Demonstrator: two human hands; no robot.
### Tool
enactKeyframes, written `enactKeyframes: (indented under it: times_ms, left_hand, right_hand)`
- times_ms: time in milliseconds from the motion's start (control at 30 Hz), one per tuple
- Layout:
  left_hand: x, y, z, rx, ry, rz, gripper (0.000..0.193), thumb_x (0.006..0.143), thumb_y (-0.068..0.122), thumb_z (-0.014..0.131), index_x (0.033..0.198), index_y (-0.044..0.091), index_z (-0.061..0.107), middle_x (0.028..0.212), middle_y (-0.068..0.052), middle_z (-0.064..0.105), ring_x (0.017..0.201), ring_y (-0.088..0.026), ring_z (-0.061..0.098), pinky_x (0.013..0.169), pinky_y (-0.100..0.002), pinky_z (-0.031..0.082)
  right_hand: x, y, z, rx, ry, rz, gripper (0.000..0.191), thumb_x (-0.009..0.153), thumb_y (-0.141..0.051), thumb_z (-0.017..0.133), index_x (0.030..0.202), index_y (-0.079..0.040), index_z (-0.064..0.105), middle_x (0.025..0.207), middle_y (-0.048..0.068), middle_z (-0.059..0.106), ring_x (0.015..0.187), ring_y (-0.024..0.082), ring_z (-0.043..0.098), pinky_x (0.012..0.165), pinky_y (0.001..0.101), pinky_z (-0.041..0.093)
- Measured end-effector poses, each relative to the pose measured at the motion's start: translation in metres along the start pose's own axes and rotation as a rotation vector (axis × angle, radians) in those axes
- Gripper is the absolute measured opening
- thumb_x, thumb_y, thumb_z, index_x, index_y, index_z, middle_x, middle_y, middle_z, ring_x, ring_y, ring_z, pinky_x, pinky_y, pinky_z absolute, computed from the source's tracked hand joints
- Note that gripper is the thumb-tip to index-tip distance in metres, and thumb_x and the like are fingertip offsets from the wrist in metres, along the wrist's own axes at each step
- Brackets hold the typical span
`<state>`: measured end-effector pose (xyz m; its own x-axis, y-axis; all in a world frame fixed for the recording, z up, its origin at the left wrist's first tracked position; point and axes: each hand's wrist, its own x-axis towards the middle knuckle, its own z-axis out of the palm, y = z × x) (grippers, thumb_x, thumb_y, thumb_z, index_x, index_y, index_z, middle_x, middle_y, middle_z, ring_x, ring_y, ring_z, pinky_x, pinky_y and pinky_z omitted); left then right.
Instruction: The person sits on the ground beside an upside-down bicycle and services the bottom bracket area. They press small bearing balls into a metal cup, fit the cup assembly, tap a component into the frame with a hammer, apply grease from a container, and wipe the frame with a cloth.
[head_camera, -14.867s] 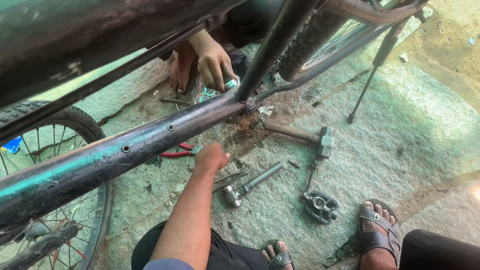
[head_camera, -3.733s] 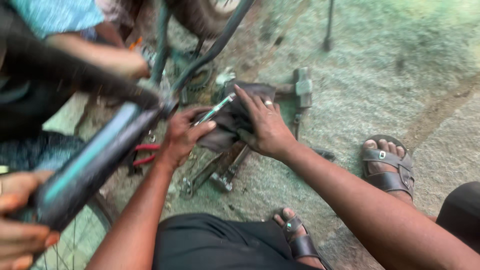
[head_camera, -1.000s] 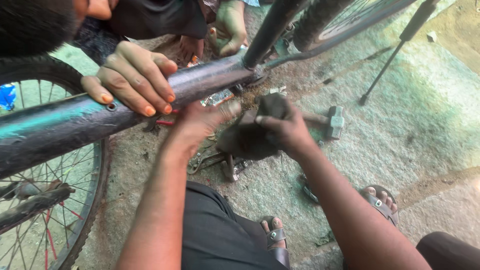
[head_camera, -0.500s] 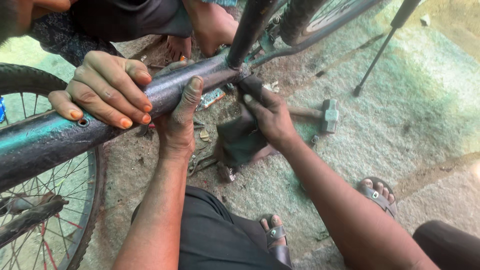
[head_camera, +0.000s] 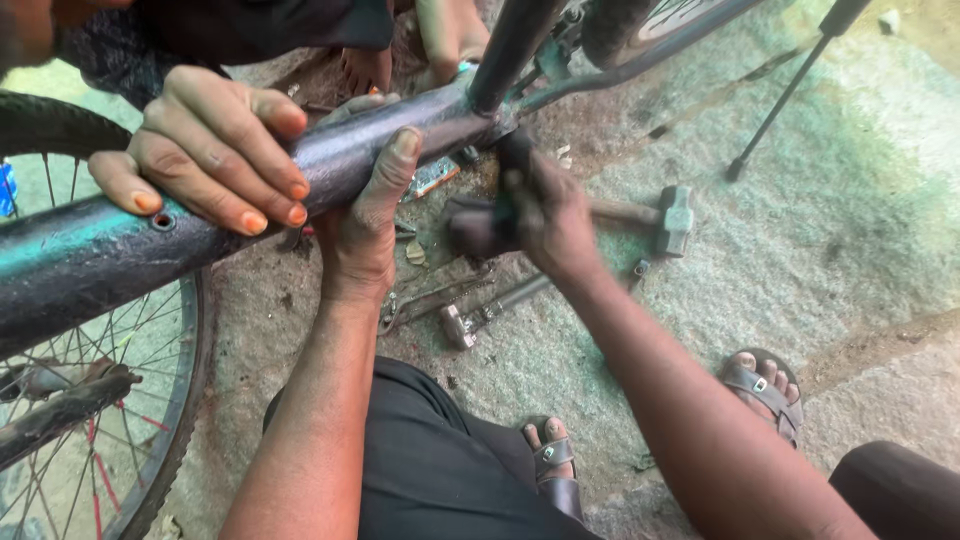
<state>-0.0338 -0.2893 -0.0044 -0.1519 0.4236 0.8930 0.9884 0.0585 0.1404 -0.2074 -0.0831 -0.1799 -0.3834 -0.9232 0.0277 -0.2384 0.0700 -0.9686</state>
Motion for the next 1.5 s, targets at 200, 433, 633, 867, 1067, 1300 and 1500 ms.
enactKeyframes:
  times_ms: [200, 433, 633, 867, 1067, 1300, 1500]
  left_hand:
    - [-0.077, 0.031, -0.023, 0.036, -0.015, -0.04, 0.029, 0.11, 0.012, 0.046, 0.134, -0.003, 0.041, 0.082, -0.004, 0.079, 0.071, -0.016, 0.081, 0.101, -0.046, 0.059]
    - [-0.06, 0.025, -0.018, -0.008, -0.029, -0.061, 0.026, 0.111, 0.012, 0.041, 0.132, -0.004, 0.042, 0.081, -0.004, 0.08, 0.071, -0.016, 0.078, 0.1, -0.048, 0.056]
    - [-0.064, 0.026, -0.026, -0.019, -0.052, -0.063, 0.022, 0.112, 0.012, 0.043, 0.129, -0.001, 0.042, 0.082, -0.003, 0.077, 0.072, -0.017, 0.079, 0.102, -0.048, 0.054]
    - [-0.064, 0.021, -0.023, 0.019, -0.138, 0.039, 0.022, 0.11, 0.009, 0.047, 0.124, -0.007, 0.042, 0.081, -0.006, 0.08, 0.071, -0.013, 0.081, 0.097, -0.033, 0.061]
    - [-0.058, 0.021, -0.02, 0.073, -0.06, 0.003, 0.03, 0.11, 0.006, 0.043, 0.136, -0.006, 0.035, 0.083, -0.007, 0.076, 0.072, -0.02, 0.079, 0.095, -0.047, 0.063]
    - [-0.055, 0.017, -0.017, 0.012, -0.03, 0.056, 0.036, 0.111, 0.011, 0.043, 0.141, -0.008, 0.034, 0.084, -0.005, 0.078, 0.072, -0.017, 0.08, 0.096, -0.048, 0.061]
    - [0.046, -0.011, 0.102, 1.394, 0.668, -1.358, 0.068, 0.092, 0.037, 0.079, 0.138, -0.002, 0.048, 0.125, -0.02, 0.063, 0.117, -0.028, 0.061, 0.108, -0.044, 0.049]
  right_hand:
    - [-0.004, -0.003, -0.006, 0.513, -0.036, 0.259, 0.041, 0.097, -0.014, 0.065, 0.135, -0.003, 0.058, 0.126, 0.007, 0.07, 0.117, 0.021, 0.068, 0.106, 0.0378, 0.054]
    - [-0.002, -0.022, 0.001, -0.106, 0.024, -0.132, 0.034, 0.101, -0.016, 0.065, 0.131, -0.001, 0.061, 0.115, 0.018, 0.068, 0.104, 0.033, 0.069, 0.092, 0.045, 0.055]
    - [-0.015, -0.015, 0.007, -0.113, 0.012, -0.11, 0.024, 0.104, -0.015, 0.063, 0.125, -0.005, 0.063, 0.105, 0.014, 0.07, 0.098, 0.03, 0.07, 0.092, 0.0453, 0.056]
    - [-0.015, 0.009, 0.008, -0.368, 0.108, -0.384, 0.032, 0.099, -0.014, 0.068, 0.127, 0.0, 0.064, 0.115, 0.02, 0.066, 0.104, 0.039, 0.067, 0.091, 0.0486, 0.055]
    - [-0.054, -0.004, 0.03, -0.31, -0.072, -0.148, 0.02, 0.091, -0.018, 0.072, 0.11, -0.01, 0.076, 0.115, 0.017, 0.069, 0.096, 0.033, 0.073, 0.083, 0.0444, 0.062]
    - [-0.089, -0.02, 0.058, -0.164, -0.388, 0.119, 0.024, 0.089, -0.026, 0.078, 0.107, -0.01, 0.079, 0.088, 0.015, 0.077, 0.076, 0.031, 0.076, 0.074, 0.0432, 0.059]
    - [-0.084, -0.011, 0.06, -0.164, -0.396, 0.218, 0.018, 0.099, -0.022, 0.069, 0.103, -0.006, 0.075, 0.082, 0.015, 0.074, 0.08, 0.033, 0.075, 0.077, 0.0451, 0.056]
